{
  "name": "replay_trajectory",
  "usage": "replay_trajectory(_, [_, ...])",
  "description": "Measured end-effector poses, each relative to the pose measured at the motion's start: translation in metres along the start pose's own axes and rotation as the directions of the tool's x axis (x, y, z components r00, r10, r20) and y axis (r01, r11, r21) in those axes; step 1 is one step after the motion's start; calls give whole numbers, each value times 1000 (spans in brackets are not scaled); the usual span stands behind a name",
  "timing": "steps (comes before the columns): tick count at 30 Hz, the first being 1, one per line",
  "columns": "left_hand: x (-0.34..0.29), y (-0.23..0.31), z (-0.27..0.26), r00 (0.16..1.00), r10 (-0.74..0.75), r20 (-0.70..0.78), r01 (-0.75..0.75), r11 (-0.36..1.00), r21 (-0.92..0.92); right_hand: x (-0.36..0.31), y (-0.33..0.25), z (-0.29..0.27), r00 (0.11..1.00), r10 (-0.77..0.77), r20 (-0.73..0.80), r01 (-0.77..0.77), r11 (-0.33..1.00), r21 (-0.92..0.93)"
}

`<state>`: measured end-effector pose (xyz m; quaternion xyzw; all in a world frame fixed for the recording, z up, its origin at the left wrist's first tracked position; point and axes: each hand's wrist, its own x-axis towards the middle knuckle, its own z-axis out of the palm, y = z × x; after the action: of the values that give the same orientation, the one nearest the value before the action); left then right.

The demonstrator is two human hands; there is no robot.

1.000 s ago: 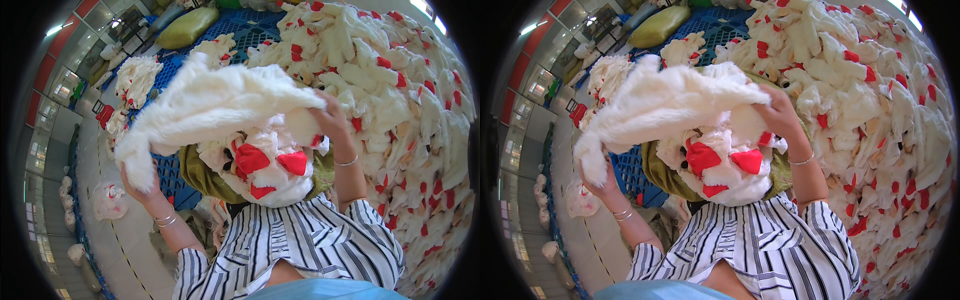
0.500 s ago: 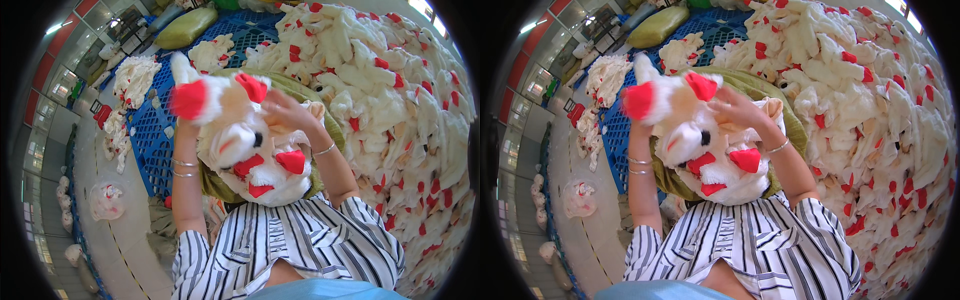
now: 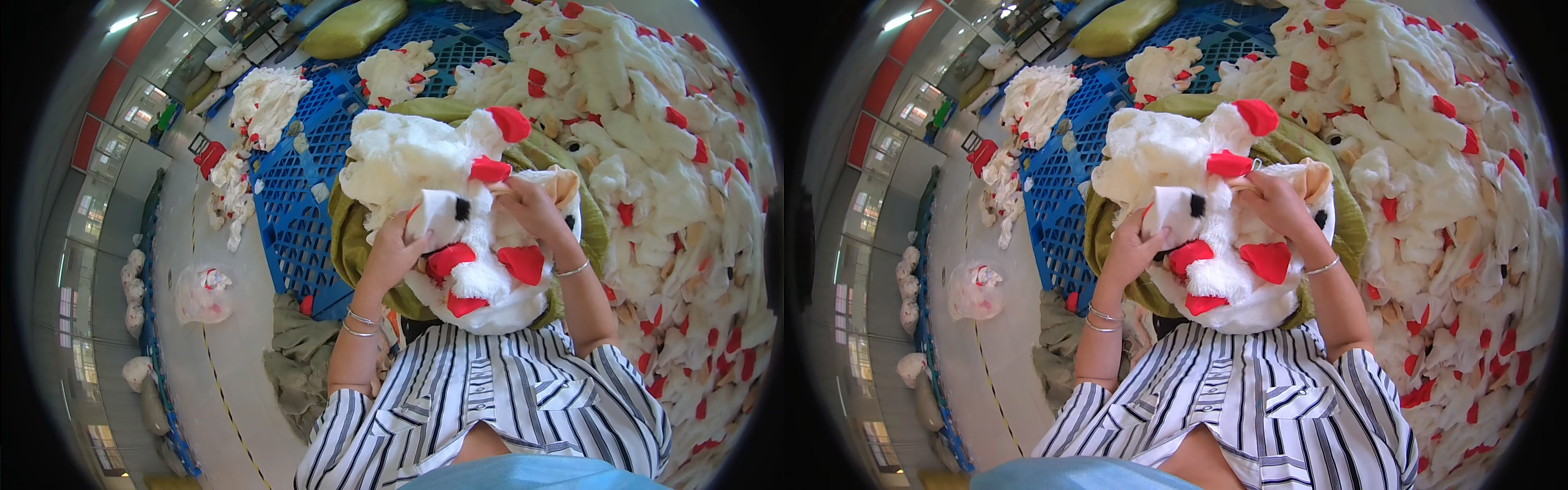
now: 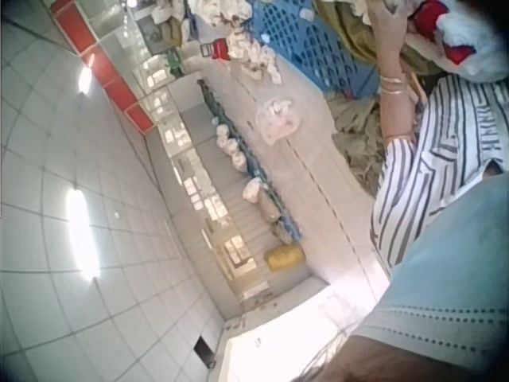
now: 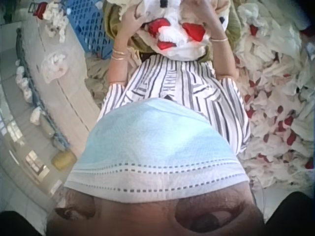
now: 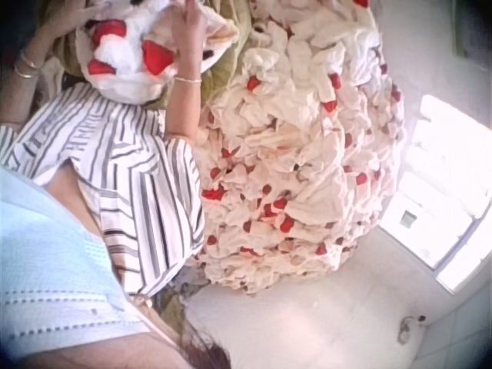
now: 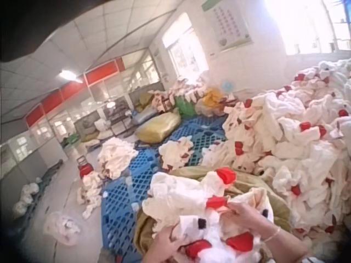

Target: The person assembles white stuffed toys by hand, inserting red fabric pieces into the body and adjusting the ears and facial features. The person repeatedly picks up toys from a pile, manipulates them, and places them back down.

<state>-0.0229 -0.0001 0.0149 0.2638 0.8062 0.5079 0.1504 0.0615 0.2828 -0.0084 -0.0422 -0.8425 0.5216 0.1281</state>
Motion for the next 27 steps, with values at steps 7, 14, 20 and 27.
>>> replay_trajectory(7, [2, 1, -24, 958, 59, -282, -163, 918, -362, -44, -81, -5, 904, -183, 387, 198, 980, 3])
replay_trajectory(14, [9, 61, -38, 757, 639, -138, -647, 702, -299, -35, -97, -30, 929, -308, 207, 150, 821, 550])
replay_trajectory(20, [8, 97, 8, 640, 768, 9, -712, 598, -367, 17, -89, 19, 728, -413, 547, 37, 821, 570])
replay_trajectory(27, [-14, 25, -5, 902, 192, -388, -384, 768, -513, 15, -49, 20, 950, -157, 270, -53, 770, 636])
